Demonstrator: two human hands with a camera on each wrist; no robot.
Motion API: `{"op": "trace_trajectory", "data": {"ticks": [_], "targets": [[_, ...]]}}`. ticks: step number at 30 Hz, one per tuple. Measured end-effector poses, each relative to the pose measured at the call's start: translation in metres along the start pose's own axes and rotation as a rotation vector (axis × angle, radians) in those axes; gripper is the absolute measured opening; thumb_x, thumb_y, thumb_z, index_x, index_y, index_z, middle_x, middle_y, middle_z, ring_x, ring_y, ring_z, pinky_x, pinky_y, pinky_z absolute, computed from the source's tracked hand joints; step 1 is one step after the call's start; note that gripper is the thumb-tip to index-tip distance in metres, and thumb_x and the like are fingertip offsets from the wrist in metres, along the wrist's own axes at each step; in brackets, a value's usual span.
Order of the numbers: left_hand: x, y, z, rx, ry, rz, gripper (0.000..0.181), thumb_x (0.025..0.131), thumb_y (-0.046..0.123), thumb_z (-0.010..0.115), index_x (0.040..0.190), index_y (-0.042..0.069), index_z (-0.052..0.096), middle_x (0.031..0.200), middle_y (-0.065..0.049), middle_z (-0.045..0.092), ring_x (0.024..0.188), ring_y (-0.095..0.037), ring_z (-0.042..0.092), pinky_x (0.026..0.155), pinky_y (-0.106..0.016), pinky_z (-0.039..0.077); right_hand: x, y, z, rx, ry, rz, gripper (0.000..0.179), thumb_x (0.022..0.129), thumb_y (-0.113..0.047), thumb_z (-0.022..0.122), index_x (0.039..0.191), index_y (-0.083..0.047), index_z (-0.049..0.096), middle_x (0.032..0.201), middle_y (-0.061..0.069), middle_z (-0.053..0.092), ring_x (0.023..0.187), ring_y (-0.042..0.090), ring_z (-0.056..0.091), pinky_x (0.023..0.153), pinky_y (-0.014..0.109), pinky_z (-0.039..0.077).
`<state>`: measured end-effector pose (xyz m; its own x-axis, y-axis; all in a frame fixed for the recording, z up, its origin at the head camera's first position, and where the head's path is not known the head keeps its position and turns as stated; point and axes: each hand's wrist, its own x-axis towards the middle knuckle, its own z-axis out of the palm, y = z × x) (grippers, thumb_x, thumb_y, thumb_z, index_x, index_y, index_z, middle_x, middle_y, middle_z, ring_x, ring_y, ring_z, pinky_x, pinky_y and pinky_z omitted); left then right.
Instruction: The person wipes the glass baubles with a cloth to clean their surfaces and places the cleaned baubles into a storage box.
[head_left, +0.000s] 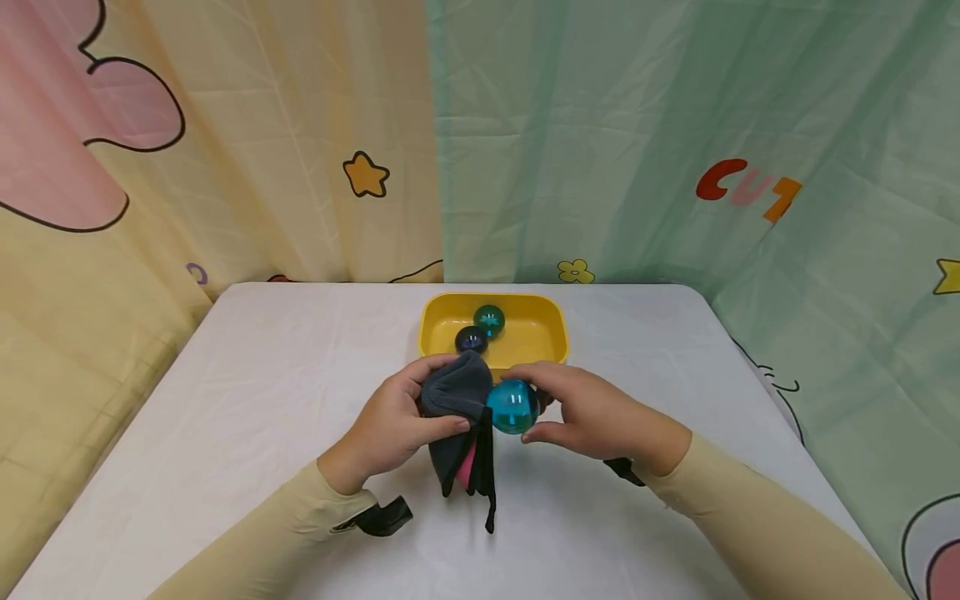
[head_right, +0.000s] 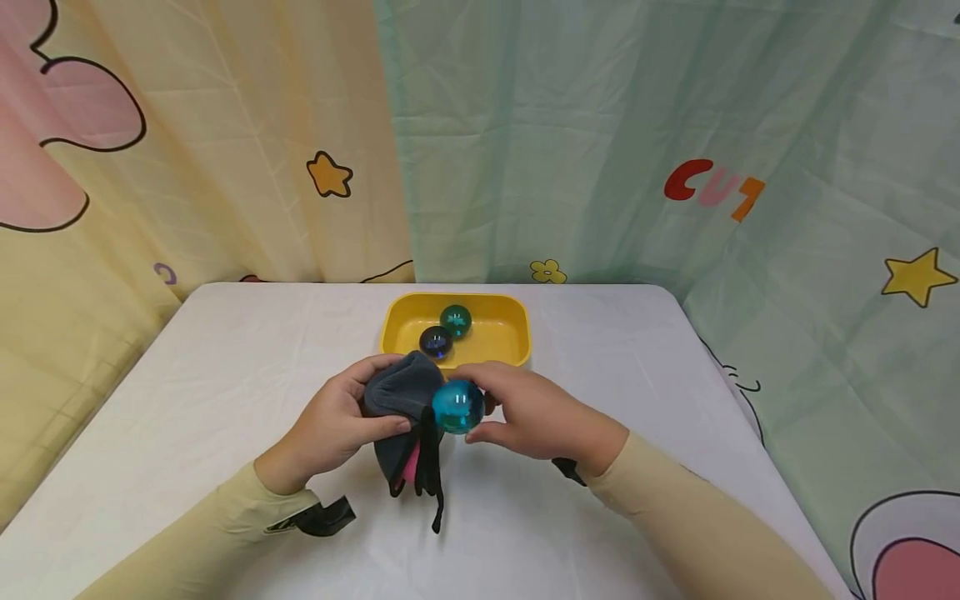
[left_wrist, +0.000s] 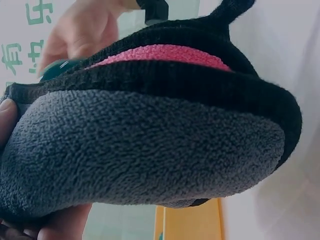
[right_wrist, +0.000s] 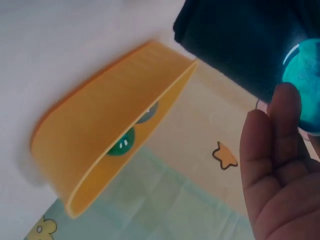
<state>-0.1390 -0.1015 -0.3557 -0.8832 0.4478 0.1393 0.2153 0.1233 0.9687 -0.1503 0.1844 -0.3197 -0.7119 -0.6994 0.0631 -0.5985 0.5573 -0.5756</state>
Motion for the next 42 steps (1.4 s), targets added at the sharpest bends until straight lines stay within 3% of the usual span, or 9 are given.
{"op": "trace_trajectory", "data": {"ticks": [5,12,17,22,26,35,39,42], "targets": [[-0.001,-0.001,0.004,-0.031,-0.042,0.022,0.075,0.089,0.005,0.083,0.154,0.008,0.046,0.144,-0.022,0.061,0.117,-0.030,0.069,0.095,-0.027,0.061,0.014,-0.012,0.014,-0.038,0.083,-0.046,0.072,0.087,-0.017,0.087,0.149,-0.012,0.052,0.140,0.003,0.065,0.119,0.017,0.064,0.097,0.028,0.060],[-0.001,-0.003,0.008,-0.012,-0.037,0.029,0.083,0.088,0.007,0.085,0.159,0.011,0.041,0.148,-0.020,0.059,0.119,-0.030,0.069,0.095,-0.027,0.061,0.017,-0.017,0.031,-0.053,0.175,-0.005,0.071,0.089,-0.011,0.085,0.150,-0.007,0.049,0.142,0.007,0.062,0.121,0.020,0.064,0.101,0.036,0.060],[-0.001,-0.004,0.010,-0.024,-0.053,0.039,0.087,0.089,0.007,0.084,0.162,0.013,0.036,0.153,-0.020,0.054,0.125,-0.032,0.067,0.098,-0.028,0.060,0.015,-0.019,0.037,-0.031,0.255,0.004,0.070,0.088,-0.008,0.086,0.147,-0.005,0.048,0.138,0.008,0.063,0.114,0.020,0.066,0.100,0.039,0.061],[0.001,-0.005,0.008,-0.042,-0.114,0.102,0.092,0.090,0.001,0.081,0.165,0.016,0.030,0.160,-0.019,0.047,0.130,-0.034,0.063,0.101,-0.026,0.058,0.013,-0.019,0.039,-0.006,0.315,-0.006,0.070,0.087,-0.010,0.086,0.145,-0.005,0.047,0.132,0.008,0.066,0.108,0.018,0.066,0.098,0.039,0.061],[0.002,-0.005,0.005,-0.044,-0.150,0.122,0.095,0.090,-0.003,0.079,0.167,0.021,0.029,0.162,-0.017,0.045,0.132,-0.034,0.060,0.101,-0.025,0.058,0.013,-0.018,0.039,0.031,0.337,-0.028,0.070,0.088,-0.009,0.086,0.145,-0.004,0.046,0.131,0.008,0.067,0.107,0.017,0.067,0.098,0.036,0.061],[0.002,-0.003,0.005,-0.021,-0.102,0.100,0.093,0.087,-0.005,0.081,0.164,0.023,0.036,0.159,-0.016,0.050,0.133,-0.035,0.061,0.101,-0.029,0.059,0.013,-0.018,0.042,0.078,0.393,-0.087,0.067,0.085,-0.004,0.086,0.144,-0.007,0.054,0.133,0.009,0.062,0.104,0.016,0.068,0.096,0.032,0.062],[0.001,-0.002,0.006,-0.017,-0.089,0.102,0.091,0.088,-0.005,0.081,0.163,0.024,0.038,0.159,-0.016,0.050,0.132,-0.035,0.062,0.101,-0.029,0.059,0.013,-0.018,0.041,0.069,0.391,-0.071,0.067,0.085,-0.011,0.087,0.146,-0.008,0.058,0.127,0.007,0.066,0.104,0.014,0.070,0.093,0.029,0.063],[0.001,-0.002,0.007,-0.011,-0.081,0.103,0.090,0.088,-0.005,0.080,0.163,0.023,0.038,0.159,-0.017,0.050,0.132,-0.035,0.062,0.101,-0.030,0.059,0.013,-0.018,0.040,0.127,0.348,-0.022,0.067,0.089,-0.016,0.085,0.148,-0.005,0.054,0.121,0.005,0.072,0.099,0.011,0.072,0.091,0.026,0.063]]}}
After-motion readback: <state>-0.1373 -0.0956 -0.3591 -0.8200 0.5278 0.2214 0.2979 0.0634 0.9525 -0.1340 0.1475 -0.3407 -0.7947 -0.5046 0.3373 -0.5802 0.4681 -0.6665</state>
